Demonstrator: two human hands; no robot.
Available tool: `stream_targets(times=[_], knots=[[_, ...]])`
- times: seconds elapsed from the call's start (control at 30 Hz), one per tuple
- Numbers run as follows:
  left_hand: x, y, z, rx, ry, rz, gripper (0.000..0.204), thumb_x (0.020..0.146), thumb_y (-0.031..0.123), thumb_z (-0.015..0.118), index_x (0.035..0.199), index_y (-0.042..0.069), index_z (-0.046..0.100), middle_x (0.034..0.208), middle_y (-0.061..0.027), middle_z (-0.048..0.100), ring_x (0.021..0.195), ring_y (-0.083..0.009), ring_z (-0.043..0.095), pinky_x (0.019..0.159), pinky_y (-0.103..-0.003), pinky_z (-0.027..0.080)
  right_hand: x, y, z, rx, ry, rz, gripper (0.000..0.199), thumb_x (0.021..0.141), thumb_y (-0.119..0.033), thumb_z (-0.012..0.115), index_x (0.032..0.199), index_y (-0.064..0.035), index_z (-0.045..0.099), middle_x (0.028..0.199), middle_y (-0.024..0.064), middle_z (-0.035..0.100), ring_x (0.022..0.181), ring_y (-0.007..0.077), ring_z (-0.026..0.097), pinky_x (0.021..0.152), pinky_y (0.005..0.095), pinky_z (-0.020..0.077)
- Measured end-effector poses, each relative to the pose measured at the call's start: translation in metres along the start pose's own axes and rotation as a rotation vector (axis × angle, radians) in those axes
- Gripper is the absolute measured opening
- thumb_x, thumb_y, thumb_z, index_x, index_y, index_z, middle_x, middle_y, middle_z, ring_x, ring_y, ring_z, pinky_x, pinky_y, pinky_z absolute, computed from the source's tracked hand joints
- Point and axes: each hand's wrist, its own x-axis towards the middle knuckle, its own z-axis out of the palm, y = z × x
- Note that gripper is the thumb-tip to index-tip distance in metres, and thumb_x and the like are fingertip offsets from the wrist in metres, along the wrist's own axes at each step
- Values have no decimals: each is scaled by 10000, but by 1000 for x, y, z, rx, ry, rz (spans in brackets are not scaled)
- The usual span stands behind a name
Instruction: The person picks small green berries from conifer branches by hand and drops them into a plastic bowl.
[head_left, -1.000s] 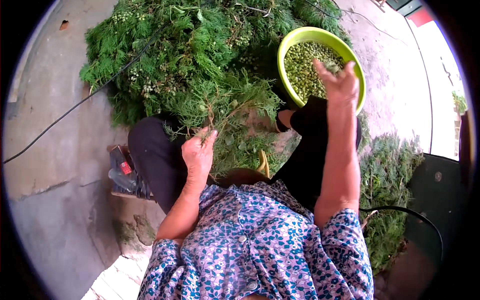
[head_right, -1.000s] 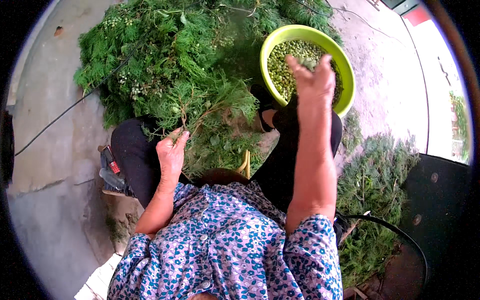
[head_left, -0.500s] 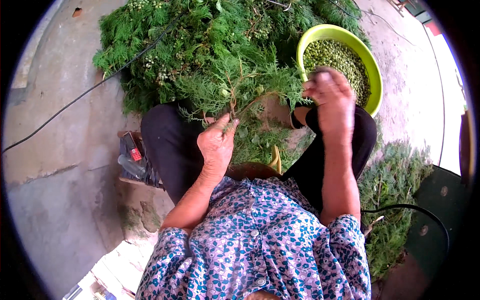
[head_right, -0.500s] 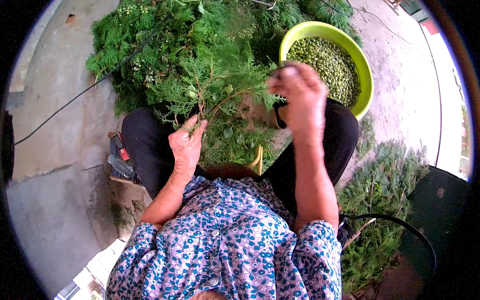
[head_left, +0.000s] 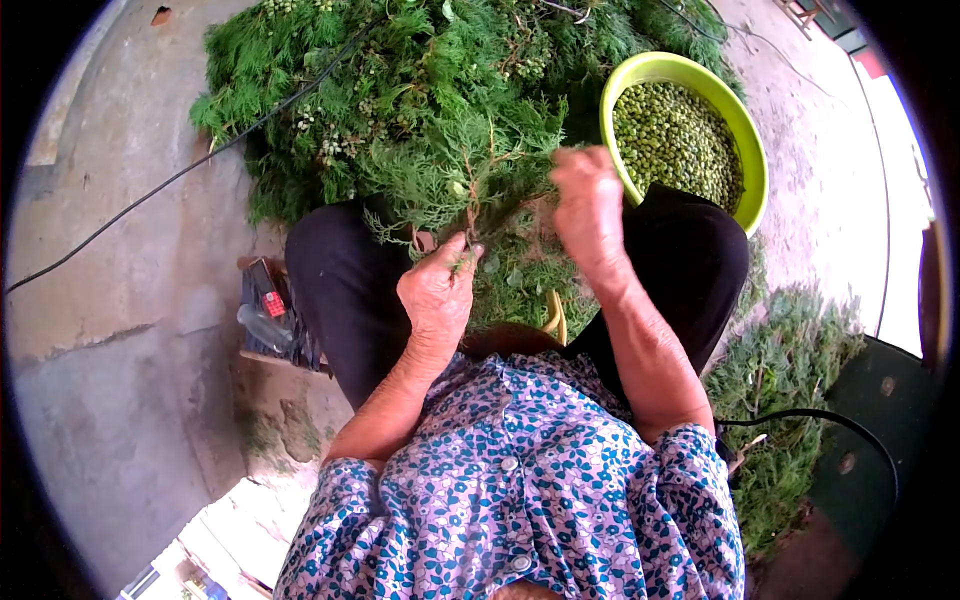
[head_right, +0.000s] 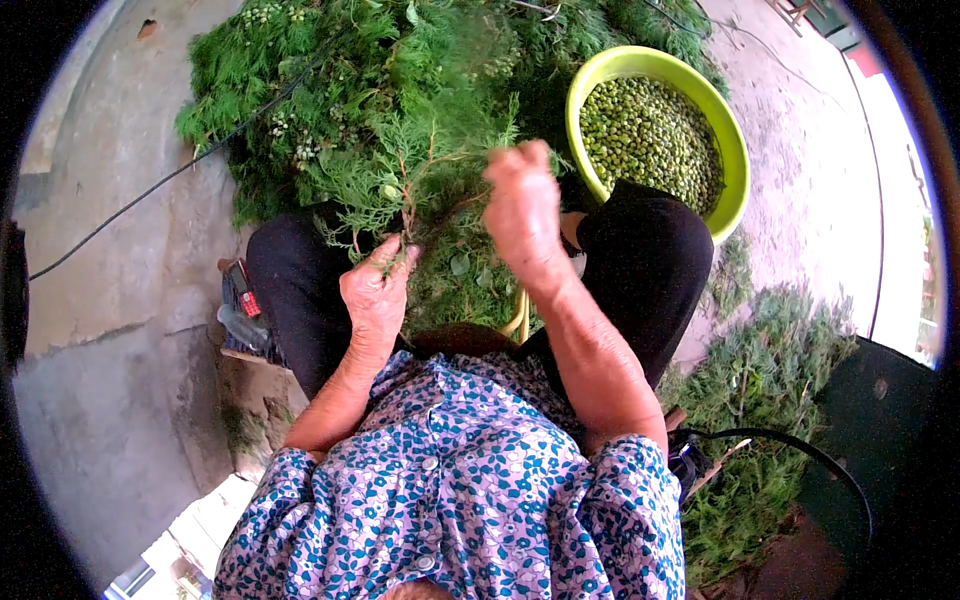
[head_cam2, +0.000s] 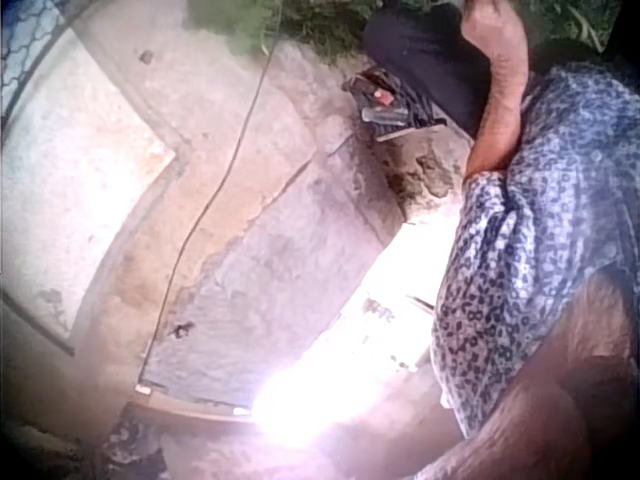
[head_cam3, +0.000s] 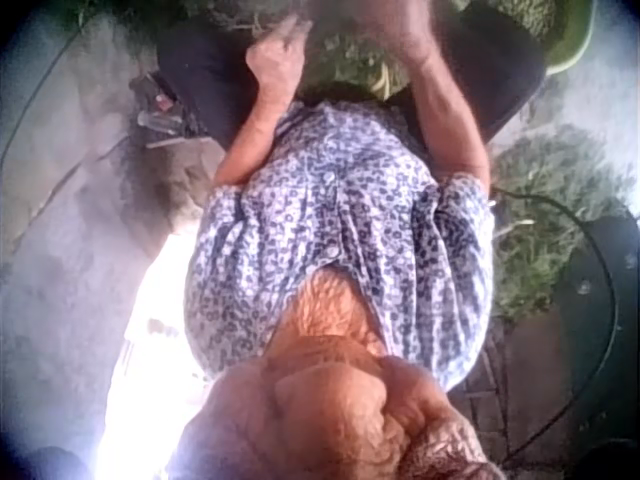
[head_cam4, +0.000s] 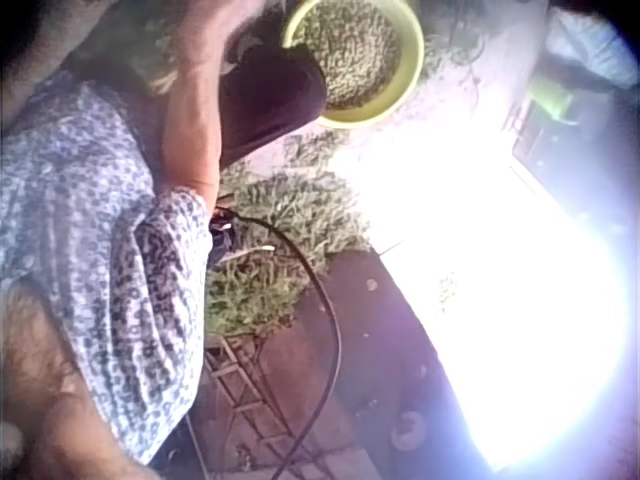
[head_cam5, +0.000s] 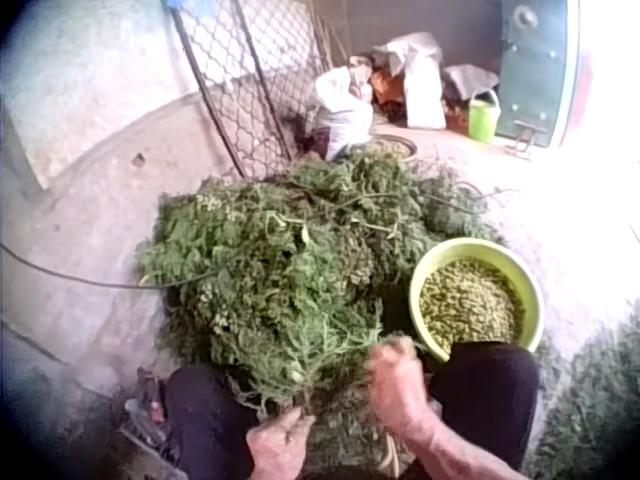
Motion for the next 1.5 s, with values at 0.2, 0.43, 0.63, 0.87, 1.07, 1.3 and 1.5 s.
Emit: stream_targets(times=[0.2, 0.43, 0.63, 0.87, 1.07, 1.3, 1.5], knots=[[-1, -12, -1, -57, -24, -108, 229, 714, 97, 698, 921, 17, 641, 754, -144, 637, 644, -207, 634, 577, -242, 477, 21, -11, -30, 957, -53, 440, 97, 835, -27, 495, 911, 13, 540, 656, 38, 553, 500, 86, 481, 493, 221, 413], [4, 4, -6, 269, -38, 74, 244, 656, 81, 685, 897, 77, 643, 744, -117, 628, 645, -268, 612, 566, -298, 488, -2, -24, -2, 513, -357, 173, 142, 799, -110, 573, 886, 3, 577, 654, 111, 562, 557, 216, 521, 511, 306, 408], [4, 10, -8, 404, -72, 268, 227, 665, 51, 681, 886, 84, 641, 725, -120, 623, 611, -249, 613, 538, -295, 474, -3, -11, 13, 299, -520, 32, 141, 751, -85, 567, 841, 20, 544, 716, 243, 557, 738, 427, 539, 622, 443, 446], [7, 7, -5, 322, -43, 239, 242, 653, 33, 695, 886, 76, 647, 755, -125, 634, 634, -254, 622, 554, -290, 488, -15, -16, 15, 357, -242, 157, 170, 733, -64, 628, 876, -2, 559, 734, 176, 590, 650, 287, 591, 624, 337, 460], [20, 7, -1, 64, 53, 216, 236, 684, 9, 705, 911, -4, 642, 785, -134, 656, 659, -173, 646, 555, -263, 501, 11, -18, -15, 1297, -119, 755, 52, 866, -109, 519, 877, -64, 543, 650, 11, 516, 492, 69, 430, 362, 191, 284], [57, 39, -19, -364, -28, -222, 251, 778, 149, 671, 938, -41, 633, 650, 29, 567, 565, -37, 457, 523, -199, 380, 29, -11, -49, 1875, -94, 625, 109, 855, -113, 505, 936, -41, 494, 837, 108, 578, 543, 148, 494, 423, 231, 362], [76, 46, -23, -676, -31, -349, 160, 766, 114, 674, 882, 7, 648, 649, 28, 574, 503, -51, 459, 484, -192, 381, 13, -22, -43, 1619, -74, 829, 76, 846, -120, 537, 882, -54, 528, 757, 63, 558, 559, 130, 495, 434, 233, 385]])
